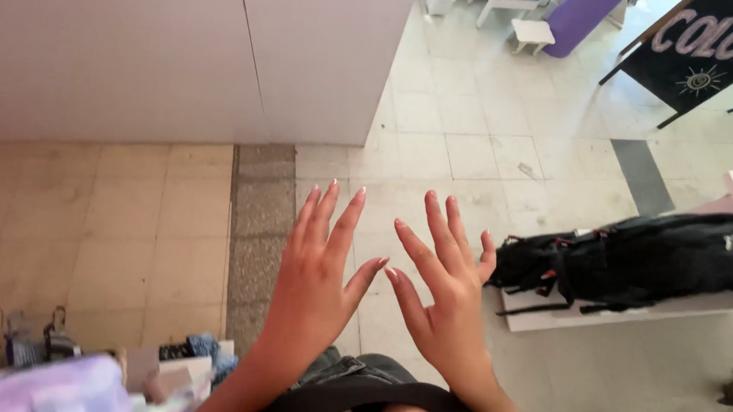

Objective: Inspecting a small book and highlighting specific lines on a paper document at a desk.

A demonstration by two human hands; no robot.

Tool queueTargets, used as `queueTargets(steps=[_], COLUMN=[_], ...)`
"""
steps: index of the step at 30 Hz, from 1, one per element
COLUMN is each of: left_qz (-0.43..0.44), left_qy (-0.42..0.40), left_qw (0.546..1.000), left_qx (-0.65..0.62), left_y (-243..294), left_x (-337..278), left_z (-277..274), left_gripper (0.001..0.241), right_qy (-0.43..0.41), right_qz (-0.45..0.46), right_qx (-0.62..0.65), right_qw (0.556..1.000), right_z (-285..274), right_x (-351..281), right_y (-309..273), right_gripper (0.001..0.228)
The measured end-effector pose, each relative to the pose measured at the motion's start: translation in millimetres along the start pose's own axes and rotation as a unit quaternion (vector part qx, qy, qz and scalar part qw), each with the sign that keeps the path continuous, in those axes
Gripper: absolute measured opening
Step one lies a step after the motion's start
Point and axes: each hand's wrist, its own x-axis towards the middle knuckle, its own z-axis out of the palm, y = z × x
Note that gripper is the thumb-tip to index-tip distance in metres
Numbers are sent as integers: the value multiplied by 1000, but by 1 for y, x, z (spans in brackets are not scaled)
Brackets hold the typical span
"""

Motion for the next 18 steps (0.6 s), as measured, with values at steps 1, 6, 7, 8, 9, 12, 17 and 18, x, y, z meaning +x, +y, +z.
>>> queueTargets(steps=[1,6,7,8,9,12,17,18], left_qz=[3,-1,-4,-18,-36,-80,-147,-156], left_qy=[1,23,27,14,2,15,67,86], left_qw=[1000,1000,999,1000,999,996,983,980], left_qx=[3,17,22,19,15,35,82,94], left_y=[-10,-62,-73,-85,-98,-144,-215,-224], left_x=[16,70,77,84,89,102,133,140], left_z=[-3,-16,-18,-21,-23,-29,-53,-62], left_gripper=[72,71,71,70,70,74,74,74], right_qy=[4,-57,-57,-70,-85,-106,-144,-147], right_qz=[-1,14,9,5,-1,-35,-110,-138], right_qx=[1,9,14,18,23,39,84,98], right_qw=[1000,998,998,997,996,993,980,974], right_z=[10,69,81,95,109,152,221,232], right_x=[15,76,90,103,115,156,239,256], right_y=[3,16,18,20,22,22,13,8], right_gripper=[39,57,57,58,60,60,60,59])
